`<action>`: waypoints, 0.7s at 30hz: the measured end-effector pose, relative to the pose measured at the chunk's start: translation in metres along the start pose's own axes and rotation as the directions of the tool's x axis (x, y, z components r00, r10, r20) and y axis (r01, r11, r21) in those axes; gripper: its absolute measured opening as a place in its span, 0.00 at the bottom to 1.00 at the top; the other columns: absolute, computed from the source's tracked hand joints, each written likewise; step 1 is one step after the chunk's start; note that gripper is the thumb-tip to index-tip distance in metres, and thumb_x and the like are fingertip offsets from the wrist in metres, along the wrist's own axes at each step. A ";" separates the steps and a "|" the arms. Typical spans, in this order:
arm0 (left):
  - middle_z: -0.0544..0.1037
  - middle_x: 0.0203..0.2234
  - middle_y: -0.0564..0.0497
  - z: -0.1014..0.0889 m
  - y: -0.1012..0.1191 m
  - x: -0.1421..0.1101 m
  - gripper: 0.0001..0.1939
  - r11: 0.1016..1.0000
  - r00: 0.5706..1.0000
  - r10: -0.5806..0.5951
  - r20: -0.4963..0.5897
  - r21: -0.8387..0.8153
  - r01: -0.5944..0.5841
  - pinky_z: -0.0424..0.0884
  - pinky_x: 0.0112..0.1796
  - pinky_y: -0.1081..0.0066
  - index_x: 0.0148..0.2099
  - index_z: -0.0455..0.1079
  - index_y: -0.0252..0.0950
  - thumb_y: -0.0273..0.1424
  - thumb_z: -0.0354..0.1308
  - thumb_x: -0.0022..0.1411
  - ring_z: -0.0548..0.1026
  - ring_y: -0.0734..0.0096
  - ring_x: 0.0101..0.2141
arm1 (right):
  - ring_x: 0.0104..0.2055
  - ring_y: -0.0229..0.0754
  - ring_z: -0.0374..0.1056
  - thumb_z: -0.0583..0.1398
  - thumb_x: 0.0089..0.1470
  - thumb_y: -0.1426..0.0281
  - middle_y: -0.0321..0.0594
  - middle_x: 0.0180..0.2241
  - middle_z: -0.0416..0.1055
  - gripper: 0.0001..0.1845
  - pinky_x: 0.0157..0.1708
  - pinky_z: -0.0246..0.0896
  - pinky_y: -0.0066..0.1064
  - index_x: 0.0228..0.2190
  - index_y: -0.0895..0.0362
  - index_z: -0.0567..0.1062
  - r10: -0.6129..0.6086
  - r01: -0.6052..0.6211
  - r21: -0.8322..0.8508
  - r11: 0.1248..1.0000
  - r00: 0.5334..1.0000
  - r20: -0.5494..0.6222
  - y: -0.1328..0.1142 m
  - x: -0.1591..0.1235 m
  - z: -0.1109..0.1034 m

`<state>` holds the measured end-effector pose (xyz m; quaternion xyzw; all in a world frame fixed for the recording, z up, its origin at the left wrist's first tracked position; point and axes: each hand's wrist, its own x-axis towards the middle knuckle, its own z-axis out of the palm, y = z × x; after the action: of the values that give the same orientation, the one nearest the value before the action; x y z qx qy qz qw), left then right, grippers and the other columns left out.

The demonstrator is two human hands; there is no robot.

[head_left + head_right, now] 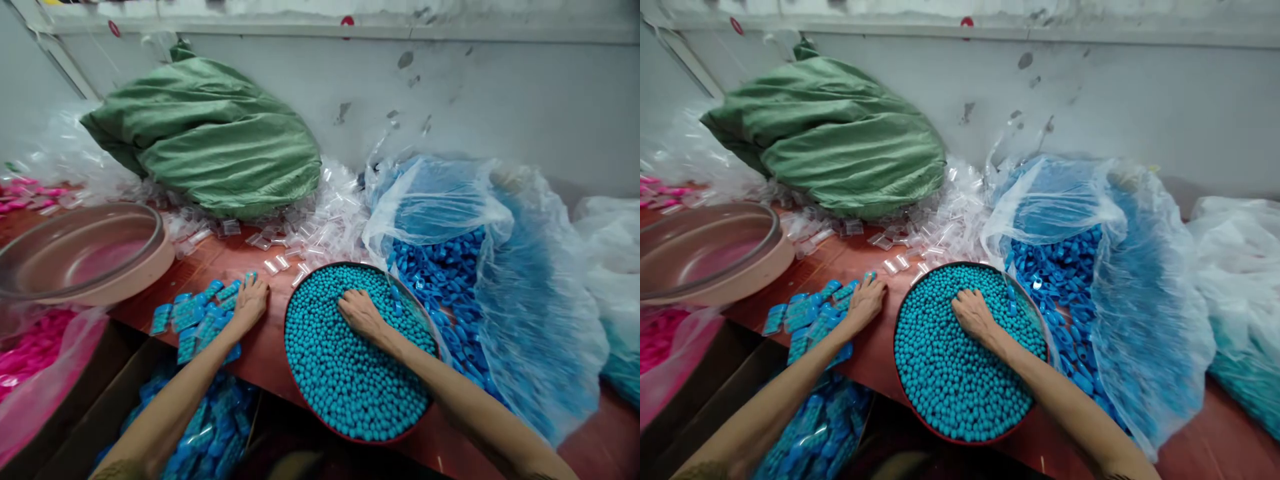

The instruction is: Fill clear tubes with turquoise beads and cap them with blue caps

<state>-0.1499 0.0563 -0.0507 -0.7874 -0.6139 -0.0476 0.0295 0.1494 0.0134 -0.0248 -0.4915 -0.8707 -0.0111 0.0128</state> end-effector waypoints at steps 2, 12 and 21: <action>0.74 0.45 0.40 -0.001 -0.008 -0.010 0.16 1.000 1.000 -0.022 0.003 0.006 0.022 0.59 0.50 0.53 0.41 0.70 0.34 0.27 0.40 0.64 0.61 0.50 0.55 | 0.40 0.45 0.65 0.51 0.60 0.67 0.44 0.35 0.72 0.14 0.37 0.54 0.34 0.30 0.57 0.74 0.013 -0.014 0.015 1.000 0.997 0.073 0.007 -0.005 -0.009; 0.75 0.40 0.39 -0.019 0.012 0.054 0.18 0.963 0.970 -0.242 0.011 -0.122 0.241 0.66 0.41 0.63 0.48 0.67 0.33 0.33 0.40 0.65 0.72 0.56 0.42 | 0.32 0.40 0.69 0.54 0.56 0.66 0.39 0.29 0.74 0.13 0.34 0.61 0.30 0.32 0.55 0.78 0.021 0.023 0.481 0.876 0.996 -0.087 0.085 0.083 -0.045; 0.63 0.58 0.32 0.034 0.028 0.172 0.30 0.749 0.906 -0.401 -0.135 -0.618 0.240 0.54 0.58 0.54 0.62 0.54 0.26 0.37 0.46 0.61 0.61 0.52 0.59 | 0.53 0.57 0.63 0.55 0.53 0.56 0.57 0.50 0.69 0.29 0.53 0.55 0.51 0.49 0.65 0.70 0.625 -0.410 0.646 0.644 0.768 -0.136 0.196 0.170 -0.012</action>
<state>-0.0797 0.2190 -0.0648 -0.6258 -0.6861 -0.3420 -0.1440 0.2297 0.2595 -0.0062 -0.6846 -0.6325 0.1729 0.3183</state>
